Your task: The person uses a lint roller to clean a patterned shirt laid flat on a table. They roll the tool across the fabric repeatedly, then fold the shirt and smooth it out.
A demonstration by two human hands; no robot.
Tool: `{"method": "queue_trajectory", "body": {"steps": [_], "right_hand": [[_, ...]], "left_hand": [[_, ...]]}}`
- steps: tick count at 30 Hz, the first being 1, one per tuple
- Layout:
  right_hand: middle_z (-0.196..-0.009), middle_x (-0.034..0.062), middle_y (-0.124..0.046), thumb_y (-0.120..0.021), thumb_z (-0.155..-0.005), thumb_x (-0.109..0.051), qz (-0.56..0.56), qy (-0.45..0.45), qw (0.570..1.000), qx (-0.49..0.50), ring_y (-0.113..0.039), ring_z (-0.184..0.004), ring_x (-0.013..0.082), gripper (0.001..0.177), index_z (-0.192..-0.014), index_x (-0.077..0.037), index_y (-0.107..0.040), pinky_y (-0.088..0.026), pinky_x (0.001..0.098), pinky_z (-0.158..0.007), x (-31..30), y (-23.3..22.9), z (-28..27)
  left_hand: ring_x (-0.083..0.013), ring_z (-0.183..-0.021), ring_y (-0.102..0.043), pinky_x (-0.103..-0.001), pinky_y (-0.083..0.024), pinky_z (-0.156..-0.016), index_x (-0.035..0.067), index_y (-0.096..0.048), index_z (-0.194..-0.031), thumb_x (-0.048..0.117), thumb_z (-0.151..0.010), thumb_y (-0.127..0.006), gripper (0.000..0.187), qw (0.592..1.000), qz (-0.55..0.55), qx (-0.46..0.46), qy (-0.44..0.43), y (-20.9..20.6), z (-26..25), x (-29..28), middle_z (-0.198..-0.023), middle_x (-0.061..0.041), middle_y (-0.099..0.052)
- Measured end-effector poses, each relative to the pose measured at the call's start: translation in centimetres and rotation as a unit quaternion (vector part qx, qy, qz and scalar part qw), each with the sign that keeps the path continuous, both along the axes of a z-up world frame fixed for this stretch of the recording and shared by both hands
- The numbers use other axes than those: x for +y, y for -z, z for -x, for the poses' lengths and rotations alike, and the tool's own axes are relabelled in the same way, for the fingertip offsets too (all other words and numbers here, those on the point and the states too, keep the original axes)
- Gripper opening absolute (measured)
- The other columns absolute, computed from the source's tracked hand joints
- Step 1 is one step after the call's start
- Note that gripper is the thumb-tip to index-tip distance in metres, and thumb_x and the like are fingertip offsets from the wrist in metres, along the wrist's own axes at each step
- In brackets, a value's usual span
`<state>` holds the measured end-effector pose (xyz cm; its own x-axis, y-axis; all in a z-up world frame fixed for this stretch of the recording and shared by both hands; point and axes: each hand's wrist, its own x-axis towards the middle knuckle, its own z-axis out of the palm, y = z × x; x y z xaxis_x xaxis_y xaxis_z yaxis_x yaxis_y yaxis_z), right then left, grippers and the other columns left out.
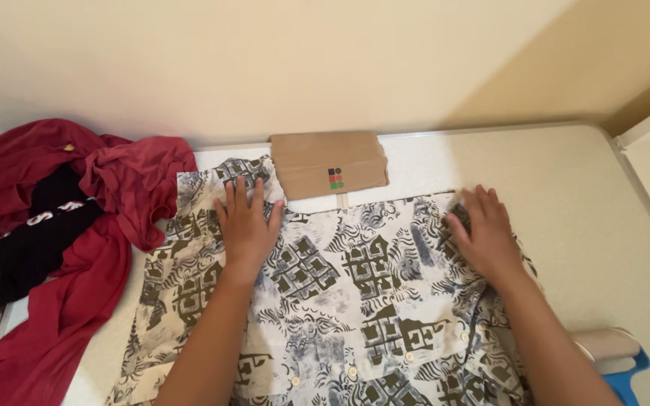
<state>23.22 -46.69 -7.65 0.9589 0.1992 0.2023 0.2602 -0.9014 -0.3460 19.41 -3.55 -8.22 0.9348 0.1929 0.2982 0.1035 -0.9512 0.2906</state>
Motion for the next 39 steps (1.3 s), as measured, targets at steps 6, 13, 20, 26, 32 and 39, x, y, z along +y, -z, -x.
{"method": "queue_trajectory", "body": {"steps": [6,13,20,26,32,39], "right_hand": [[-0.166,0.0206,-0.028,-0.062,-0.093,-0.039,0.037,-0.03,0.997,0.061,-0.02,-0.153,0.0372,0.066,-0.15,-0.011,-0.048,-0.021,0.0519,-0.12,3.6,-4.2,8.4],[-0.165,0.0164,-0.03,-0.061,-0.09,-0.047,0.042,-0.106,0.986,0.124,-0.021,-0.153,0.039,0.065,-0.148,-0.021,-0.051,-0.017,0.0538,-0.118,5.4,-4.8,21.8],[-0.156,0.0178,-0.038,-0.053,-0.094,-0.049,0.041,-0.11,0.993,0.0,-0.032,-0.146,0.0351,0.06,-0.144,-0.015,-0.053,-0.018,0.0501,-0.12,4.6,-1.3,23.2],[-0.155,0.0164,-0.044,-0.052,-0.096,-0.049,0.02,-0.108,0.993,-0.032,-0.034,-0.148,0.0321,0.057,-0.142,-0.016,-0.056,-0.02,0.0477,-0.123,4.9,-0.2,20.5],[-0.158,0.0154,-0.04,-0.053,-0.097,-0.046,0.034,-0.083,0.996,-0.018,-0.028,-0.151,0.0317,0.057,-0.145,-0.015,-0.053,-0.016,0.0469,-0.124,6.6,-1.7,17.3],[-0.175,0.0077,-0.011,-0.059,-0.09,-0.042,-0.098,-0.002,0.973,0.21,-0.002,-0.157,0.0311,0.076,-0.159,-0.02,-0.039,-0.007,0.0468,-0.114,10.1,-7.1,24.2]], "left_hand": [[-0.0444,-0.151,-0.024,-0.06,-0.014,-0.121,0.006,-0.051,-0.147,0.042,-0.098,-0.06,0.062,0.996,0.016,0.018,0.08,-3.7,4.2,-2.9,-0.158,-0.029,-0.037],[-0.0368,-0.147,-0.028,-0.061,-0.012,-0.118,0.018,-0.054,-0.148,0.05,-0.092,-0.061,0.065,0.98,0.036,0.151,0.129,-8.1,19.2,-4.4,-0.16,-0.017,-0.04],[-0.0377,-0.148,-0.03,-0.059,-0.013,-0.117,0.023,-0.054,-0.147,0.055,-0.083,-0.066,0.073,0.979,-0.001,0.189,-0.072,-3.2,26.3,-1.8,-0.158,-0.018,-0.037],[-0.0387,-0.144,-0.038,-0.055,-0.018,-0.12,0.015,-0.059,-0.14,0.052,-0.087,-0.062,0.065,0.999,-0.003,0.031,-0.015,-1.8,25.5,-0.7,-0.151,-0.02,-0.047],[-0.0415,-0.141,-0.04,-0.057,-0.02,-0.119,0.007,-0.062,-0.135,0.042,-0.092,-0.066,0.055,0.999,0.015,-0.027,0.028,-3.5,21.0,0.2,-0.146,-0.025,-0.05],[-0.0407,-0.137,-0.047,-0.057,-0.031,-0.118,0.008,-0.065,-0.127,0.026,-0.089,-0.072,0.043,0.989,0.061,-0.135,-0.008,-5.3,25.1,-0.5,-0.137,-0.023,-0.057]]}}
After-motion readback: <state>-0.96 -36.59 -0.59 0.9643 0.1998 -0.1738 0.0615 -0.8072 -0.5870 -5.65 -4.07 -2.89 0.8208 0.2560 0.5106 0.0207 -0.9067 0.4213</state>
